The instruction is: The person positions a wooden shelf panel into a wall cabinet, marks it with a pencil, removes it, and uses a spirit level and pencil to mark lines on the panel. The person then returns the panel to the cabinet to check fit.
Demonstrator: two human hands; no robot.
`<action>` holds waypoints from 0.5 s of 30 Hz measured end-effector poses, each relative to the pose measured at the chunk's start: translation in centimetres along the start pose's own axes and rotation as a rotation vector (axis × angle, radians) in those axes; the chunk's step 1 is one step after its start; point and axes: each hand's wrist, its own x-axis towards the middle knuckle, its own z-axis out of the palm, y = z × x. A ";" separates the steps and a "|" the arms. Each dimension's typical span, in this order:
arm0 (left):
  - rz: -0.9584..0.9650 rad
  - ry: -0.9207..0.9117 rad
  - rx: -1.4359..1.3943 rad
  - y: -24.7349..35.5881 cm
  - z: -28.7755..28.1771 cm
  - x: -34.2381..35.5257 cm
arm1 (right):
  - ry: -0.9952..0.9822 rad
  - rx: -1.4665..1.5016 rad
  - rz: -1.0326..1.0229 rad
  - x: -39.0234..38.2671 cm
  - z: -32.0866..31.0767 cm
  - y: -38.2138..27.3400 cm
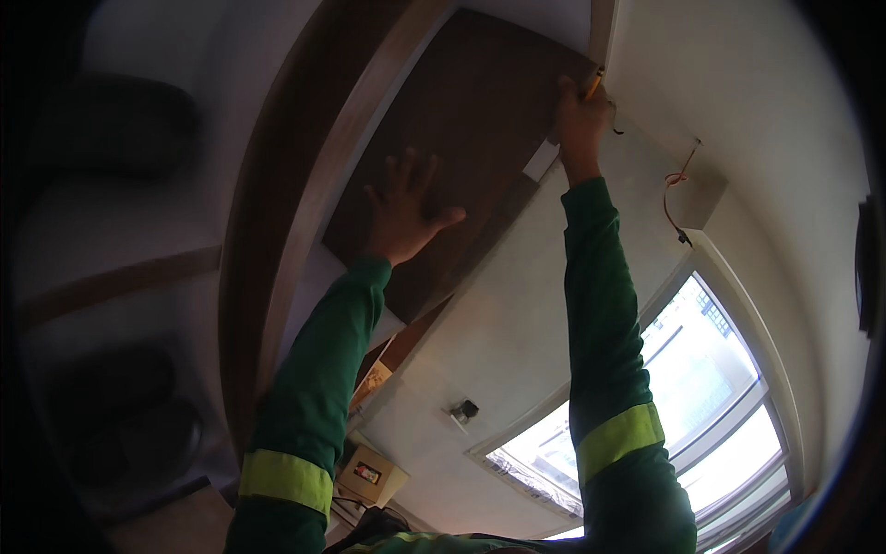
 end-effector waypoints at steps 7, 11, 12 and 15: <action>-0.351 0.062 -0.177 -5.0 2.3 -2.7 | -0.038 -0.073 0.053 0.6 -0.2 0.9; -0.453 0.108 -0.319 -7.1 3.7 -3.7 | -0.051 -0.089 0.000 1.4 -0.6 1.8; -0.482 0.090 -0.313 -6.9 3.9 -3.9 | -0.054 -0.111 -0.025 1.6 -1.0 2.3; -0.531 0.123 -0.348 -6.9 4.7 -4.3 | -0.086 -0.035 0.026 1.1 -1.5 1.3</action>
